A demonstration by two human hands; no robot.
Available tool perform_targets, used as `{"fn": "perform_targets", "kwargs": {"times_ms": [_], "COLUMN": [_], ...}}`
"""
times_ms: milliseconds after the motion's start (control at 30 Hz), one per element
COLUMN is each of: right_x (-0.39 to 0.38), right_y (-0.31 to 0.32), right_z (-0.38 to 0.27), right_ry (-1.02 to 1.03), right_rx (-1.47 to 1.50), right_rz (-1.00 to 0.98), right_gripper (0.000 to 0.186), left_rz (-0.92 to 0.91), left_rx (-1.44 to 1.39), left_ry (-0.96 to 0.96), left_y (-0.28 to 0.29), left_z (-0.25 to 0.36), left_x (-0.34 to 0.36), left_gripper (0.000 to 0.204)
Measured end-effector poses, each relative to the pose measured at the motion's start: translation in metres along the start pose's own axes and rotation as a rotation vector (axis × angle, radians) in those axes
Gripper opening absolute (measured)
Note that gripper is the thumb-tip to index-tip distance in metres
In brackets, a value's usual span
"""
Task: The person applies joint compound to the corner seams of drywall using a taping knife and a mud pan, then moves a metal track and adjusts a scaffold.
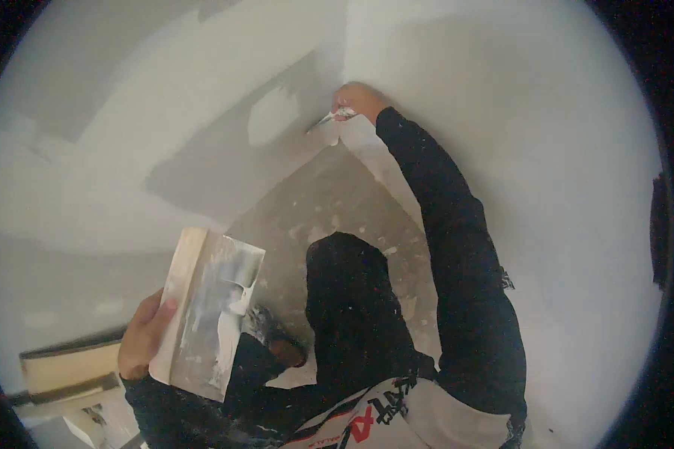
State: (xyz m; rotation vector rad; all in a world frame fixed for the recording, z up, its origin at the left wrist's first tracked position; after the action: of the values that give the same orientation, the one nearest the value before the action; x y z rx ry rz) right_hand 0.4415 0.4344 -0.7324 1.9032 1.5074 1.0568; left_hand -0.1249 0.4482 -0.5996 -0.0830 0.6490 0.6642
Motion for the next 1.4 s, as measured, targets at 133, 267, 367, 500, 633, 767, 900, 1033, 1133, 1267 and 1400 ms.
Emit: {"fn": "perform_targets", "kwargs": {"times_ms": [133, 267, 367, 500, 633, 767, 900, 1033, 1133, 1267, 1400], "right_x": [-0.003, -0.067, -0.143, -0.163, -0.246, -0.167, -0.175, -0.176, -0.161, -0.157, -0.186], "right_y": [0.056, 0.033, -0.019, -0.148, -0.147, -0.207, -0.192, -0.184, -0.174, -0.197, -0.194], "right_z": [-0.083, -0.066, -0.069, 0.016, 0.147, 0.105, 0.113, 0.115, 0.09, 0.104, 0.149], "right_ry": [0.24, -0.646, -0.653, -0.796, -0.951, -0.856, -0.837, -0.82, -0.676, -0.853, -0.859], "right_rx": [-0.124, -0.346, 0.269, 0.277, -0.056, 0.091, 0.057, -0.02, -0.146, 0.02, -0.119], "right_rz": [0.064, -0.145, 0.315, 0.147, 0.415, 0.243, 0.305, 0.259, 0.34, 0.207, 0.251], "right_gripper": [0.016, 0.015, 0.021, 0.027, 0.028, 0.026, 0.028, 0.033, 0.037, 0.04, 0.041], "left_rz": [0.098, 0.15, 0.22, 0.207, 0.078, 0.245, 0.219, 0.256, 0.212, 0.242, 0.235], "left_rx": [-0.017, -0.063, -0.031, 0.028, -0.066, -0.014, -0.005, 0.036, -0.053, -0.024, -0.031], "left_ry": [-0.051, -0.046, -0.032, -0.013, 0.022, 0.052, 0.047, 0.065, 0.067, 0.046, 0.055], "left_y": [-0.001, 0.015, 0.024, 0.035, 0.006, 0.043, 0.041, 0.042, 0.028, 0.045, 0.034], "left_z": [0.001, -0.013, -0.012, -0.008, -0.014, -0.024, -0.027, -0.03, -0.024, -0.032, -0.031], "left_x": [-0.006, -0.005, -0.01, -0.014, 0.011, -0.01, -0.006, -0.005, -0.008, -0.012, -0.005], "left_gripper": [0.056, 0.06, 0.061, 0.06, 0.059, 0.059, 0.06, 0.061, 0.063, 0.063, 0.061]}}
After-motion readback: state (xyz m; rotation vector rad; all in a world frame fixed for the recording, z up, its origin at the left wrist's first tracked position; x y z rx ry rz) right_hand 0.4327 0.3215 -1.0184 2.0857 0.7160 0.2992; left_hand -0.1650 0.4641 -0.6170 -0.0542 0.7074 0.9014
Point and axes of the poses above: each hand's wrist, its own x-axis towards the middle knuckle, its own y-axis out of the back of the hand, z = x × y, the point moved 10 cm from there along x, towards the middle knuckle, and after that the axes turned 7 degrees about -x, right-handed, at the moved point
